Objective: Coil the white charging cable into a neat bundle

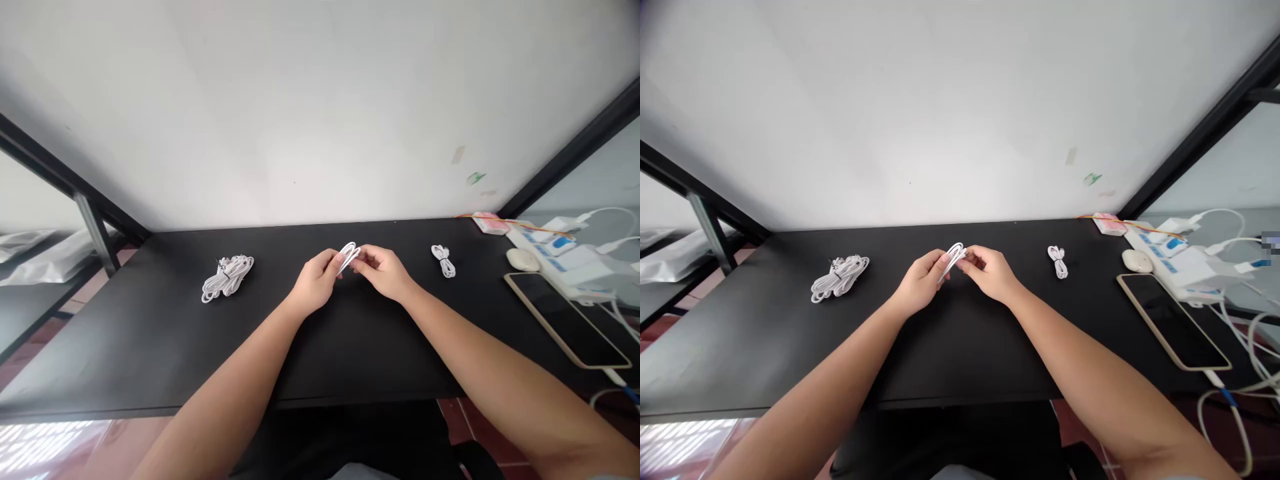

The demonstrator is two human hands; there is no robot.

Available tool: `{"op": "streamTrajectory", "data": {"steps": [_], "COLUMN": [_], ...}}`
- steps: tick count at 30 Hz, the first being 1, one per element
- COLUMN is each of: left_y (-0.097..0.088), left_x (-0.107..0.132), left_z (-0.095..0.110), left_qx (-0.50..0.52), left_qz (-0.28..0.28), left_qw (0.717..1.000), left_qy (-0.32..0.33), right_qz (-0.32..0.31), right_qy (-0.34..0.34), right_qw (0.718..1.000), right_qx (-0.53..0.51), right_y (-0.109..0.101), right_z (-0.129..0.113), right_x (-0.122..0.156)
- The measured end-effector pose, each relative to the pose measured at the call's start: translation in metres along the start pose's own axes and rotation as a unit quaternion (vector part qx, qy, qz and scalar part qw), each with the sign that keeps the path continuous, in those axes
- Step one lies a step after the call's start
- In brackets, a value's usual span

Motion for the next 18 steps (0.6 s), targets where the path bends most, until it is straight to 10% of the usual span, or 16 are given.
{"op": "streamTrajectory", "data": {"steps": [18], "left_y": [-0.005], "left_x": [-0.002], "left_z": [-0.008], "left_qx": [0.033], "left_qz": [0.032], "left_qw": [0.999], "left_qy": [0.021], "right_qz": [-0.01], "right_qy": [0.045], "right_qw": [0.984], "right_qx": [-0.172], "right_y": [-0.001], "right_z": [0.009], "right_x": [-0.008]}}
Point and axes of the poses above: each hand's wrist, its own x-axis away from the middle knuckle, its own y-axis out of the palm, z = x × y, the point moved 3 cm from there along -x, towards the middle knuckle, and after that the axes turned 15 degrees about y, right-handed, at the moved point
